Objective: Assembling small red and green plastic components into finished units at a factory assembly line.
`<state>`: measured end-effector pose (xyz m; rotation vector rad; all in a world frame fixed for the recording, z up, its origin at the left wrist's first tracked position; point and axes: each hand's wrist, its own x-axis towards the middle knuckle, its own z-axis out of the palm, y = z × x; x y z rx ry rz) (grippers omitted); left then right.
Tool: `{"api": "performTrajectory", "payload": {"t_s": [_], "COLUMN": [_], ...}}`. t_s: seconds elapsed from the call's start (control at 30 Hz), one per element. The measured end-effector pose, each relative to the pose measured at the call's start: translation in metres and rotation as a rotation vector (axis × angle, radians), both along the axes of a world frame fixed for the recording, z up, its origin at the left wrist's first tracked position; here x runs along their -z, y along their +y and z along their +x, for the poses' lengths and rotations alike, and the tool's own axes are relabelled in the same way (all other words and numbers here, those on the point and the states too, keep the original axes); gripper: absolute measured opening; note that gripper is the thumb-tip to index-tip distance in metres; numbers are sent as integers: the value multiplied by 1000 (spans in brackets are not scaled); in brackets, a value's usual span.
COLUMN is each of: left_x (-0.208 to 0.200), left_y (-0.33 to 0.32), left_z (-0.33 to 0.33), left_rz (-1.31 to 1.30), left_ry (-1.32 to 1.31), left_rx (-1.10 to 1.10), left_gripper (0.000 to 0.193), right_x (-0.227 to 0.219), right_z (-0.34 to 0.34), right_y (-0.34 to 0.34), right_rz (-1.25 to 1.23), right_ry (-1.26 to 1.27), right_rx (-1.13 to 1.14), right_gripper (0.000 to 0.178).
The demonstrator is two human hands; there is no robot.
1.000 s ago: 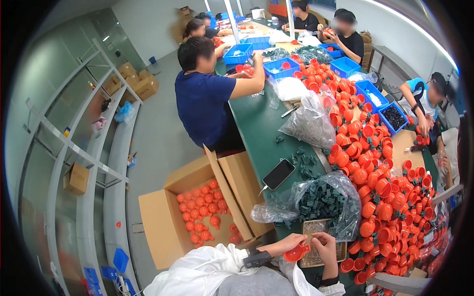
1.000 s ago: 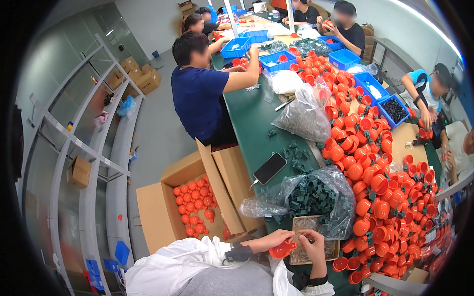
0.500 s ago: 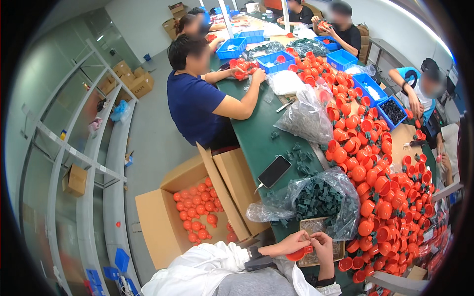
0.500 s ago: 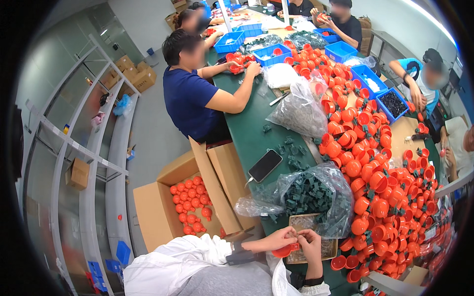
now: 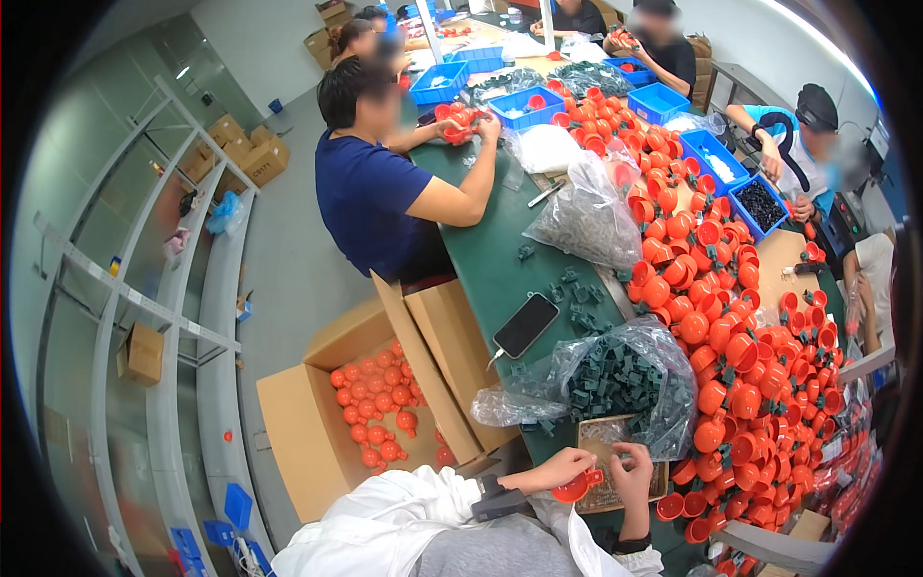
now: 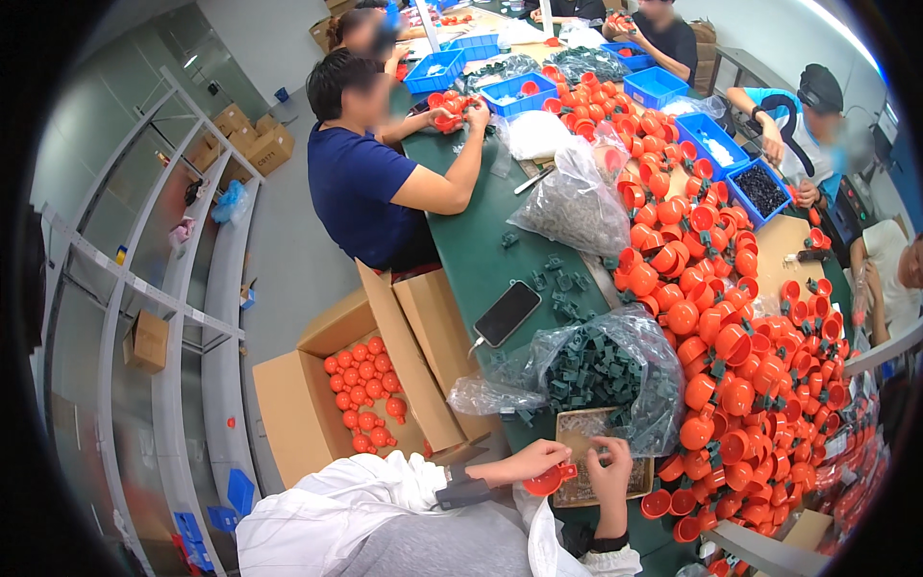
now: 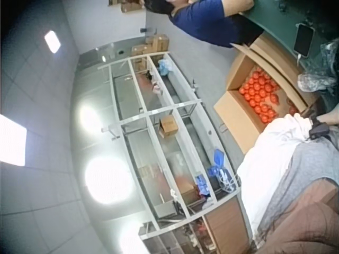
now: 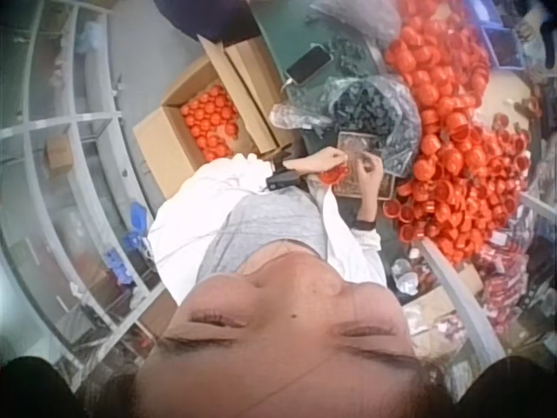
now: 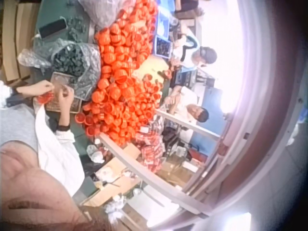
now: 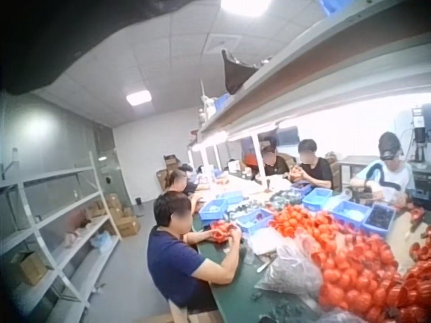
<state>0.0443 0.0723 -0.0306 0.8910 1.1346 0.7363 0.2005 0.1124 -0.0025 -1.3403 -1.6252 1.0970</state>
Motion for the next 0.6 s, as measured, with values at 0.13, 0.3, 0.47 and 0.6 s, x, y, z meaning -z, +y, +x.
{"api": "performTrajectory", "payload": {"t_s": [0.13,0.3,0.47,0.6], "left_x": [-6,-17,-30,-19], "left_y": [0,-1,0,-5], "left_z": [1,-5,-11,-12], "left_rz": [8,-38,-94,-137], "left_ry": [-29,-34,-56,-70], "left_rx": [-49,-57,-10,-15], "left_gripper": [34,34,33,33], "right_x": [-17,-12,-29,-28], "right_z": [-4,-1,-2,-2], "right_y": [-6,-5,4,4], "right_rz": [74,-278,-319,-274], "right_ry": [-158,65,59,82], "right_rx": [-31,-174,-291,-350], "right_gripper": [17,8,10,13]}}
